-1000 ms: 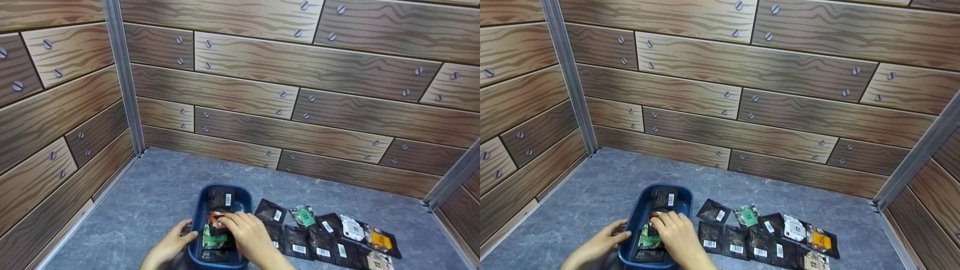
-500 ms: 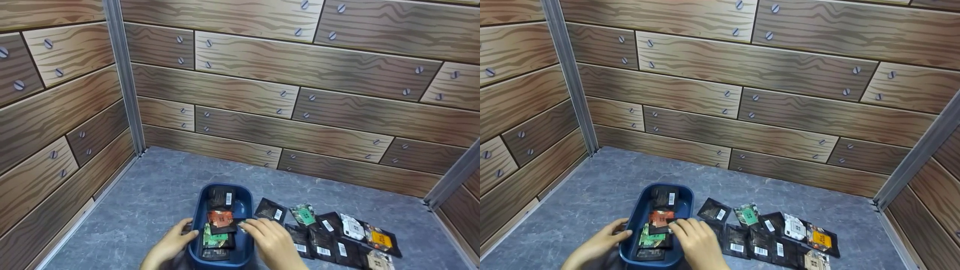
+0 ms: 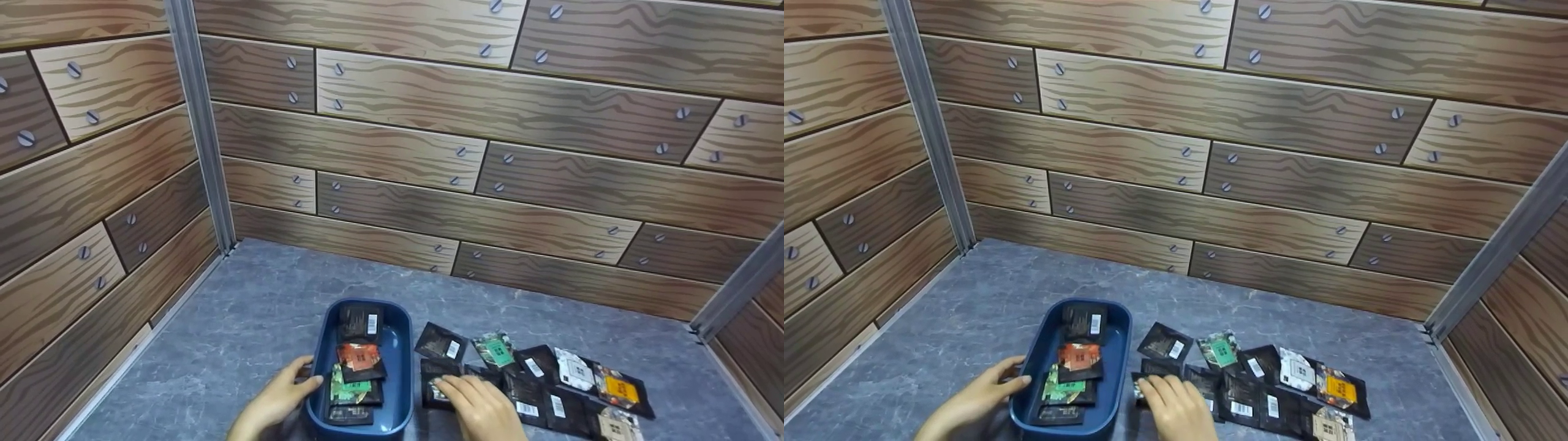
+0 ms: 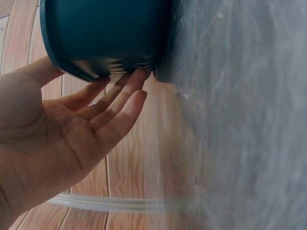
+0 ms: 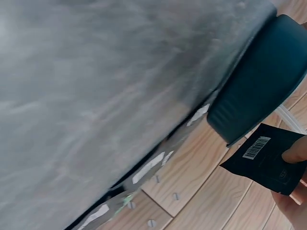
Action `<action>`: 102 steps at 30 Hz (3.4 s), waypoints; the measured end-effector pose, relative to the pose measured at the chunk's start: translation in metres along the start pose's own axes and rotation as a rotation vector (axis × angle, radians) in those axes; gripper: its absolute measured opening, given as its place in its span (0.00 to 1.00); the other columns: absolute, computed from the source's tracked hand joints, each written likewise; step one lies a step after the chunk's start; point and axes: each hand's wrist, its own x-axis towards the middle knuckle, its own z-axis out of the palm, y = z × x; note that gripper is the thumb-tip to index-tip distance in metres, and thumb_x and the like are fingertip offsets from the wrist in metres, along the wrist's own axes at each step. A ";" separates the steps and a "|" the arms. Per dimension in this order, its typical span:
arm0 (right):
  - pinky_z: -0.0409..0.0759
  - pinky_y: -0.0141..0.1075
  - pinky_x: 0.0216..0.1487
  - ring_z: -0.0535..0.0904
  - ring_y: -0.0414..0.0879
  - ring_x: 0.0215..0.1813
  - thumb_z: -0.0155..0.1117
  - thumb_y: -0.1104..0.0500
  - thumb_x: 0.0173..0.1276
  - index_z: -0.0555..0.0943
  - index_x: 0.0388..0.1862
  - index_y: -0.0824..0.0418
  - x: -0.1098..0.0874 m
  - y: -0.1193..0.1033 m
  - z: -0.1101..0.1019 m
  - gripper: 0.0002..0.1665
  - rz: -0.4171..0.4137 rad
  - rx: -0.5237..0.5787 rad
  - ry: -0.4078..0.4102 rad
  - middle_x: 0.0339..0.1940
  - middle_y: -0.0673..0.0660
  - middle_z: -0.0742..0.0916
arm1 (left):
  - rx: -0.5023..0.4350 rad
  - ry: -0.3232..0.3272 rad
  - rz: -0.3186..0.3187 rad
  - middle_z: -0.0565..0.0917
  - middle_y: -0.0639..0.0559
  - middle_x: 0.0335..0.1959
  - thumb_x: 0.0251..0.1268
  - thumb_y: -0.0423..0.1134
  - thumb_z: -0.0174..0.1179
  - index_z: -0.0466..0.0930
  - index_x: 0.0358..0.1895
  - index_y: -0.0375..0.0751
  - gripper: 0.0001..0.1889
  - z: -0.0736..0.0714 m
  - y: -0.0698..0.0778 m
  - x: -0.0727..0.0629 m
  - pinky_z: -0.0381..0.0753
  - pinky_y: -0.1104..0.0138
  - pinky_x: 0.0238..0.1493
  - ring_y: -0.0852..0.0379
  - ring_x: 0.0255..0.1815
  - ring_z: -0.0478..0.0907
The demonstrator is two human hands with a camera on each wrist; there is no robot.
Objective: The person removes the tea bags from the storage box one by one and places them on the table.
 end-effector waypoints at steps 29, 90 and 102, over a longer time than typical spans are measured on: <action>0.81 0.33 0.34 0.83 0.43 0.40 0.59 0.39 0.72 0.85 0.52 0.49 -0.047 0.004 -0.003 0.21 -0.096 0.130 -0.607 0.47 0.52 0.87 | 0.008 -0.005 -0.059 0.74 0.27 0.57 0.75 0.37 0.54 0.59 0.67 0.16 0.29 0.000 0.000 0.003 0.78 0.47 0.54 0.29 0.59 0.72; 0.80 0.41 0.53 0.81 0.45 0.53 0.68 0.59 0.64 0.84 0.51 0.56 0.077 -0.041 0.091 0.16 0.254 0.348 -0.648 0.52 0.51 0.86 | 0.037 0.013 -0.008 0.74 0.24 0.57 0.74 0.36 0.55 0.60 0.66 0.15 0.29 0.000 0.000 0.001 0.77 0.46 0.55 0.29 0.59 0.72; 0.80 0.44 0.55 0.82 0.50 0.55 0.73 0.46 0.63 0.76 0.68 0.50 0.079 -0.045 0.101 0.34 0.339 0.296 -0.871 0.60 0.52 0.84 | 0.011 -0.005 -0.051 0.73 0.25 0.58 0.76 0.37 0.54 0.58 0.68 0.15 0.30 -0.003 0.001 0.001 0.78 0.46 0.54 0.28 0.60 0.71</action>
